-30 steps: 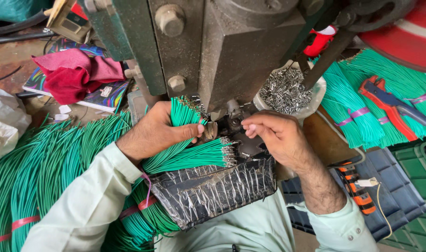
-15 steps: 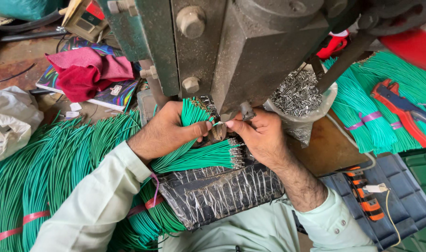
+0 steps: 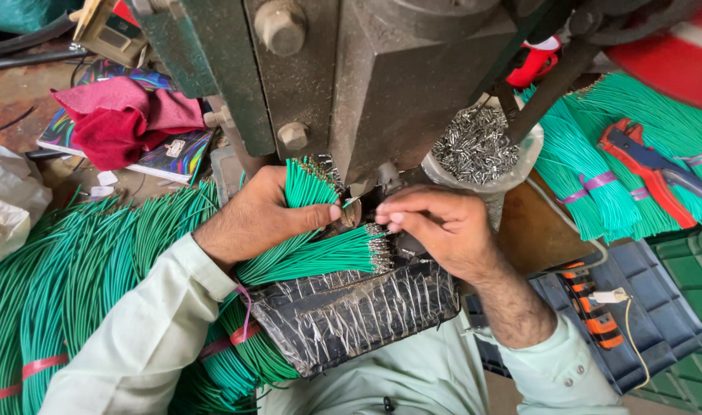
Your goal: The person repeatedly inserts metal crimp connectors onto the ends of green insulated wires and uses a press machine to crimp them. The person handles the wires and connectors by hand, feeding them into the machine one at a time.
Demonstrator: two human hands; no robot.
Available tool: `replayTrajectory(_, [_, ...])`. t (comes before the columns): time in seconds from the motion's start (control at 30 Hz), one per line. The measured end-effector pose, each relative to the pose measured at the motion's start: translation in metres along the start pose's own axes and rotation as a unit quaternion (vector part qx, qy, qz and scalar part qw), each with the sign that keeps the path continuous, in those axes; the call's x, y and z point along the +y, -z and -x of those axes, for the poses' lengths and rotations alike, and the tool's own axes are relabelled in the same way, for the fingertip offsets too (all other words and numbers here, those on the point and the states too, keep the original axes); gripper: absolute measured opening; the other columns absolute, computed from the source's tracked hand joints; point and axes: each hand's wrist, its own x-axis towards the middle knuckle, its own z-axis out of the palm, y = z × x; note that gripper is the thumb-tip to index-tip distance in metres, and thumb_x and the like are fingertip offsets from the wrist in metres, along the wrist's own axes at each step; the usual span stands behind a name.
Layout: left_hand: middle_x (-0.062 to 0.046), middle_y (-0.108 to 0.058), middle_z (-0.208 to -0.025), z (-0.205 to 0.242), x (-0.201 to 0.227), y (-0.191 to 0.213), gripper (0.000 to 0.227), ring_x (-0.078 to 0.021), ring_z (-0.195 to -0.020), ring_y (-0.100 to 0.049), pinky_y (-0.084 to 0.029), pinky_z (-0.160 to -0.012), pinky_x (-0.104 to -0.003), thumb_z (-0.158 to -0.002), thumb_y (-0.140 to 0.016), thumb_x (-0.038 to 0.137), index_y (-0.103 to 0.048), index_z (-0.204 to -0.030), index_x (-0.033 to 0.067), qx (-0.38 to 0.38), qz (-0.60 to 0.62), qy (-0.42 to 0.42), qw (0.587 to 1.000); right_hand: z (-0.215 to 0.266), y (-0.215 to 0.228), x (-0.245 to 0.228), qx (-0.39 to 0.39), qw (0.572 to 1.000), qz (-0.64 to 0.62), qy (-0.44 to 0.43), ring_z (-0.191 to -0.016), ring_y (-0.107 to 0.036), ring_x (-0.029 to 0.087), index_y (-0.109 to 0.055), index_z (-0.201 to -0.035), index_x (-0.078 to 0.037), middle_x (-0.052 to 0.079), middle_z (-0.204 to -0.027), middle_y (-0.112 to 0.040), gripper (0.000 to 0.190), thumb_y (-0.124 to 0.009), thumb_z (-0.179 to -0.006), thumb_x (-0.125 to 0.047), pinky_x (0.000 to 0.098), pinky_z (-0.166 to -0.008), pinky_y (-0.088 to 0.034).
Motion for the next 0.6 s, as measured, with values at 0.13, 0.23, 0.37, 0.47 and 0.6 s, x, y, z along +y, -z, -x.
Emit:
replayTrajectory(0.13, [0.004, -0.071, -0.079, 0.003, -0.001, 0.000, 0.014, -0.0041, -0.075, -0.061, -0.055, -0.067, -0.026, -0.090, -0.078, 0.016, -0.077, -0.093, 0.0023, -0.031, -0.015, 0.039, 0.999, 0.008, 0.025, -0.011, -0.120, 0.967, 0.223, -0.005, -0.086, -0.071, 0.018, -0.080, -0.099, -0.005, 0.006, -0.090, -0.072, 0.015, -0.075, -0.086, -0.009, 0.0320, -0.076, -0.056])
replayTrajectory(0.23, [0.004, -0.073, -0.081, 0.002, -0.003, -0.001, 0.015, -0.0042, -0.076, -0.063, -0.056, -0.070, -0.026, -0.090, -0.076, 0.017, -0.076, -0.096, 0.0028, -0.022, -0.019, 0.029, 0.999, 0.008, 0.028, -0.010, -0.156, 0.958, 0.235, -0.043, -0.081, -0.070, 0.018, -0.079, -0.096, -0.008, 0.004, -0.085, -0.069, 0.011, -0.077, -0.085, -0.012, 0.0332, -0.074, -0.056])
replayTrajectory(0.37, [0.002, -0.073, -0.081, 0.000, -0.006, 0.001, 0.015, -0.0053, -0.077, -0.065, -0.056, -0.072, -0.026, -0.093, -0.074, 0.016, -0.075, -0.096, 0.0015, -0.016, -0.015, -0.003, 1.000, 0.007, 0.028, -0.007, -0.141, 0.959, 0.210, -0.126, -0.079, -0.071, 0.014, -0.073, -0.096, -0.004, 0.003, -0.084, -0.072, 0.008, -0.074, -0.090, -0.010, 0.0318, -0.072, -0.057])
replayTrajectory(0.47, [0.001, -0.072, -0.081, 0.000, -0.007, 0.004, 0.015, -0.0060, -0.078, -0.064, -0.056, -0.073, -0.026, -0.094, -0.075, 0.016, -0.074, -0.095, 0.0009, -0.028, 0.004, -0.019, 0.999, 0.003, 0.018, -0.001, -0.035, 0.987, 0.098, -0.124, -0.084, -0.071, 0.013, -0.071, -0.103, -0.002, 0.006, -0.089, -0.074, 0.011, -0.068, -0.094, -0.005, 0.0294, -0.075, -0.059])
replayTrajectory(0.6, [0.002, -0.074, -0.079, -0.001, -0.007, 0.004, 0.013, -0.0060, -0.074, -0.067, -0.057, -0.070, -0.026, -0.091, -0.074, 0.016, -0.075, -0.093, 0.0030, 0.008, -0.022, -0.006, 1.000, -0.006, -0.006, 0.011, 0.054, 0.995, -0.053, -0.061, -0.097, -0.075, 0.016, -0.069, -0.110, 0.004, 0.010, -0.102, -0.077, 0.015, -0.058, -0.100, 0.000, 0.0288, -0.090, -0.062])
